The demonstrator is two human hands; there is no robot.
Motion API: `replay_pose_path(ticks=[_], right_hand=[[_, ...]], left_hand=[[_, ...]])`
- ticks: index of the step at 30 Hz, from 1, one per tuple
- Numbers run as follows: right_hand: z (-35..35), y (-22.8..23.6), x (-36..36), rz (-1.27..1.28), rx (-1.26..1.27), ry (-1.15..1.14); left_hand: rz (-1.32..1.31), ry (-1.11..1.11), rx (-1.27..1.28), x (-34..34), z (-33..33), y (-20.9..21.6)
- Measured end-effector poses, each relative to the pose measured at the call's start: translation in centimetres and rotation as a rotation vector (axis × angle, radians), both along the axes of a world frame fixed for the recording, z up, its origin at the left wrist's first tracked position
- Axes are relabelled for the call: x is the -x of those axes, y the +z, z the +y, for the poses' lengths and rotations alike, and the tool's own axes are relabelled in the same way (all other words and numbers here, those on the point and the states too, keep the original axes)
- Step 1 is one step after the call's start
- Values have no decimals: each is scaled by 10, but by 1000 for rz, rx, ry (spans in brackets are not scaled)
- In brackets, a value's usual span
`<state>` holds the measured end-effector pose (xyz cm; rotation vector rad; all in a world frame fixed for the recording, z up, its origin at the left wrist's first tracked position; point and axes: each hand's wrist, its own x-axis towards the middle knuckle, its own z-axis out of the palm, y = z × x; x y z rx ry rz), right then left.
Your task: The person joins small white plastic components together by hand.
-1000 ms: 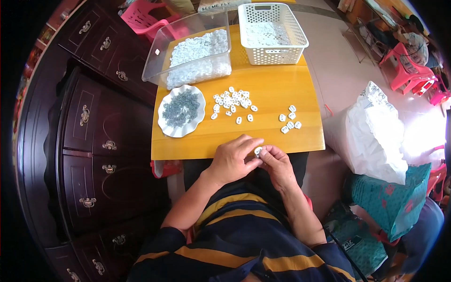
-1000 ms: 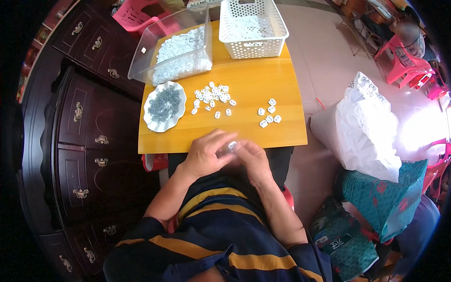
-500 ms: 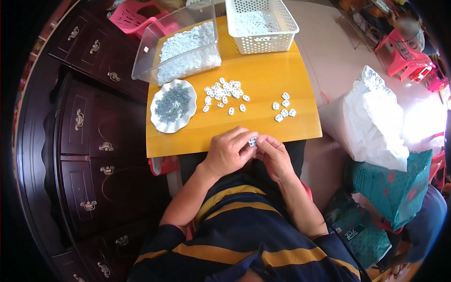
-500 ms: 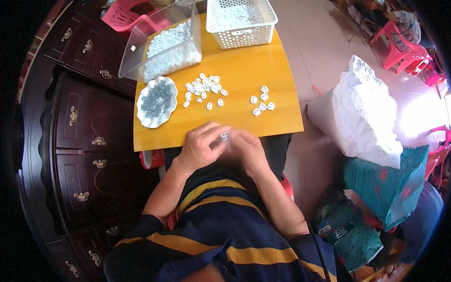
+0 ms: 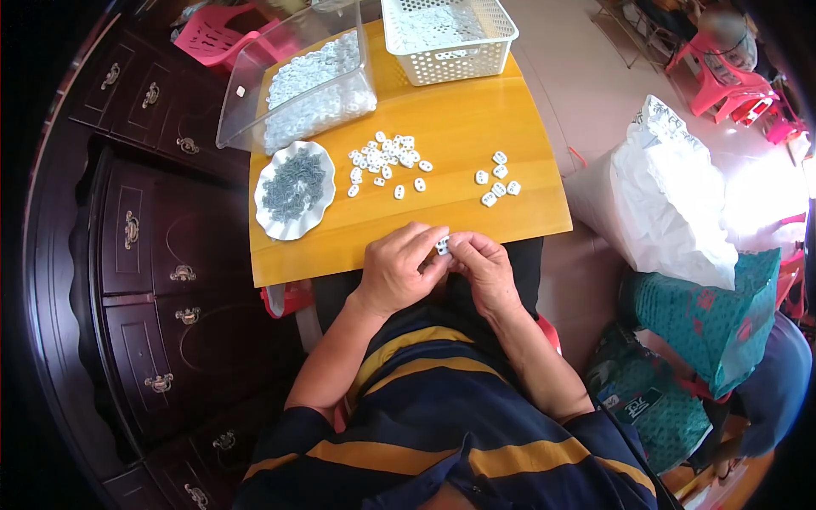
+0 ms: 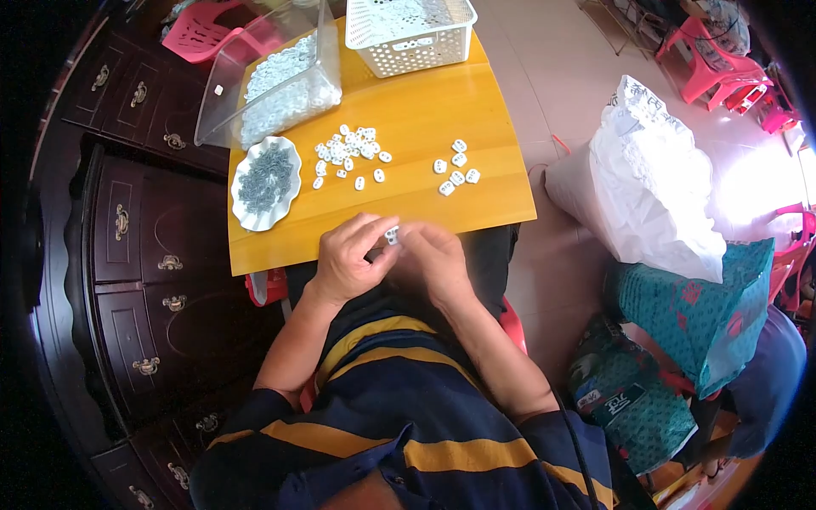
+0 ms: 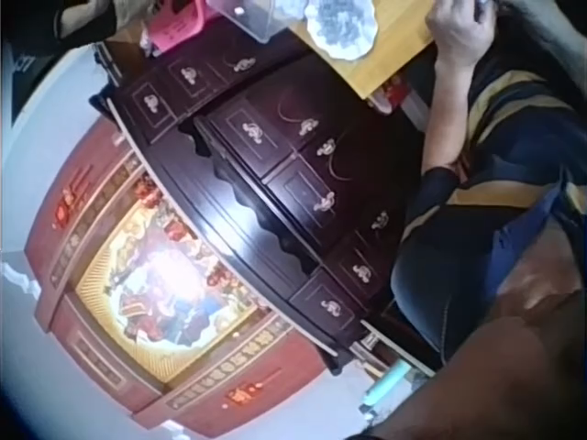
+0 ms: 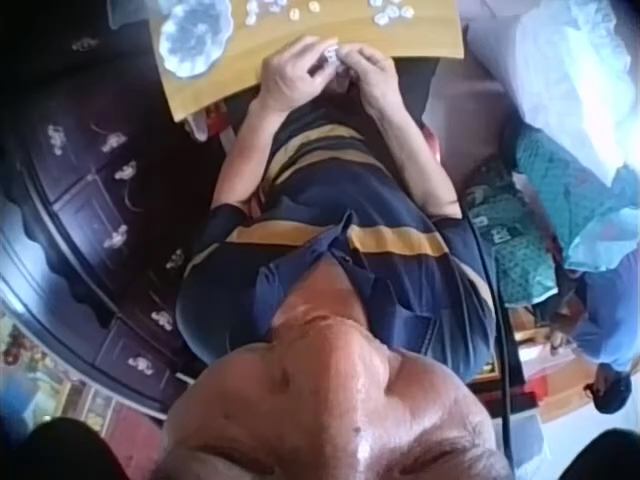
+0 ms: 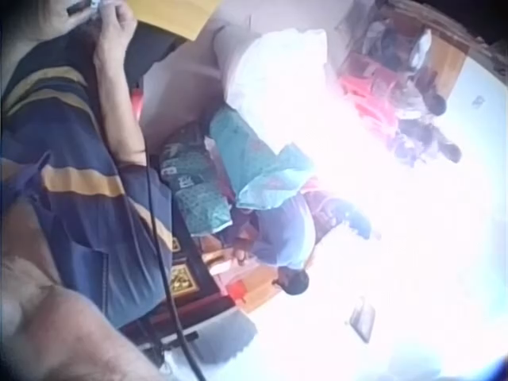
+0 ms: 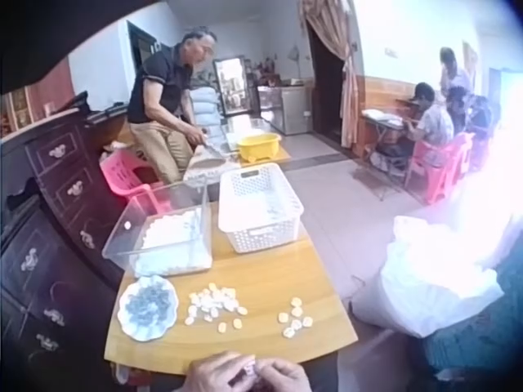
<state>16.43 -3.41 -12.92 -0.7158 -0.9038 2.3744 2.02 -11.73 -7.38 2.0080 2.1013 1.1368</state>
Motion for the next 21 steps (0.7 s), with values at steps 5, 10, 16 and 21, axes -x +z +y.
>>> replay_pose_path(ticks=[5,10,16,21], right_hand=[[-2,8,2,-3,19,-45],[-5,5,3,3,67,-68],[-5,-4,2,-42,17,-53],[-6,-1,3,-44,21,-53]], left_hand=[[35,-19,-41,1,1,0],[54,-48,-68,5,3,-1],[46,-77,-67,8,6,-1],[75,-84,-98,9,6,-4]])
